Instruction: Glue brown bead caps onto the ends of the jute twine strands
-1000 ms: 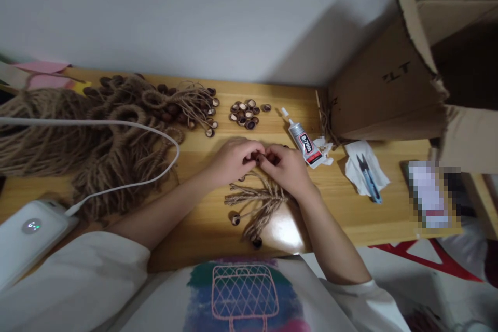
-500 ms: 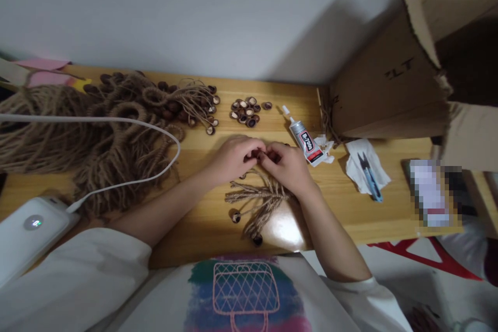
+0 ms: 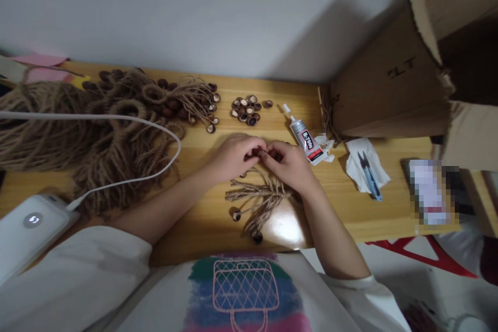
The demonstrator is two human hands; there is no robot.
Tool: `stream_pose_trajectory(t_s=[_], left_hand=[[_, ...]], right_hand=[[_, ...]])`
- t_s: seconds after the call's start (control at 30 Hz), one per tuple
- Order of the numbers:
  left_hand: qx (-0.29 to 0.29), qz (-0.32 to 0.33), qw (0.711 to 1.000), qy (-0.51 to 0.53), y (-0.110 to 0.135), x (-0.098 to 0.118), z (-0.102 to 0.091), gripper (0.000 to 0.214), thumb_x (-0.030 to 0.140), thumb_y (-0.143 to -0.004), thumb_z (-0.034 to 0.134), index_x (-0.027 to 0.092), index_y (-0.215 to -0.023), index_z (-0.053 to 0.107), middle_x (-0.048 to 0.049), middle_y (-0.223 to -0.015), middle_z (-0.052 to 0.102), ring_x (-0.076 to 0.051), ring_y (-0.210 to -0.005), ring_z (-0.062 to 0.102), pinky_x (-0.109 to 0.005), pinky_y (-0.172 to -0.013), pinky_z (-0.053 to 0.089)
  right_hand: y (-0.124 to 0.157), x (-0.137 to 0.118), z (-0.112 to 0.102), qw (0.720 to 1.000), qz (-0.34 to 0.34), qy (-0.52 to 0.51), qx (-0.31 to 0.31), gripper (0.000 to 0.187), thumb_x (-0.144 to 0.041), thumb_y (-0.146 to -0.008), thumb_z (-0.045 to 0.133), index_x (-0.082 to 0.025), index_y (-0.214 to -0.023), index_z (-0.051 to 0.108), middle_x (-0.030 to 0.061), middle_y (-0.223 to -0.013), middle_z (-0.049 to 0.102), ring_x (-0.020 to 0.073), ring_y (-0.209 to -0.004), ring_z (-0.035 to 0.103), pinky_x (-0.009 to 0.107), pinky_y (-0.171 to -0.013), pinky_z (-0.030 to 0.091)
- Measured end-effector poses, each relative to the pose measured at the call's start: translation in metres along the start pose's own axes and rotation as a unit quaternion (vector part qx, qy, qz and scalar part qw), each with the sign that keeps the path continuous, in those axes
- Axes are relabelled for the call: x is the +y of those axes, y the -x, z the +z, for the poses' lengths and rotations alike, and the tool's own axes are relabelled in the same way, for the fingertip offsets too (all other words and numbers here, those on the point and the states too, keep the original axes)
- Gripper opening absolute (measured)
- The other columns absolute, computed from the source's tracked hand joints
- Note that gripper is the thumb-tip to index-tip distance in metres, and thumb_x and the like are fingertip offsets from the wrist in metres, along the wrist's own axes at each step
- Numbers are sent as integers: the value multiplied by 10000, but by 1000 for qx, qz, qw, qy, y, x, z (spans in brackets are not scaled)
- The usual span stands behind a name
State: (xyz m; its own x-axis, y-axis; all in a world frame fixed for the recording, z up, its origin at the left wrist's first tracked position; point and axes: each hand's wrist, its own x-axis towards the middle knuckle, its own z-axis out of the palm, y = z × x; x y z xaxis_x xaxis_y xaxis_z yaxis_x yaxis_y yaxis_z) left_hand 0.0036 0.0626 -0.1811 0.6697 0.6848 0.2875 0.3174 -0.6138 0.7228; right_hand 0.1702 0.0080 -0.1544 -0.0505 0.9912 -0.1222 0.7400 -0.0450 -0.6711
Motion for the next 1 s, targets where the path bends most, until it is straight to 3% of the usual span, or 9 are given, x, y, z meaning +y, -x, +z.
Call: stream_pose_trajectory(t_s=[1.0], left_hand=[[11, 4, 1000, -7, 0, -3, 3, 237, 19, -714, 639, 162, -903, 624, 19, -729, 627, -108, -625, 536, -239, -633, 424]], right_hand=[[-1, -1, 3, 1000, 14, 7, 21, 124, -271, -805, 584, -171, -752, 635, 4, -671, 627, 122, -590, 521, 223, -582, 328]])
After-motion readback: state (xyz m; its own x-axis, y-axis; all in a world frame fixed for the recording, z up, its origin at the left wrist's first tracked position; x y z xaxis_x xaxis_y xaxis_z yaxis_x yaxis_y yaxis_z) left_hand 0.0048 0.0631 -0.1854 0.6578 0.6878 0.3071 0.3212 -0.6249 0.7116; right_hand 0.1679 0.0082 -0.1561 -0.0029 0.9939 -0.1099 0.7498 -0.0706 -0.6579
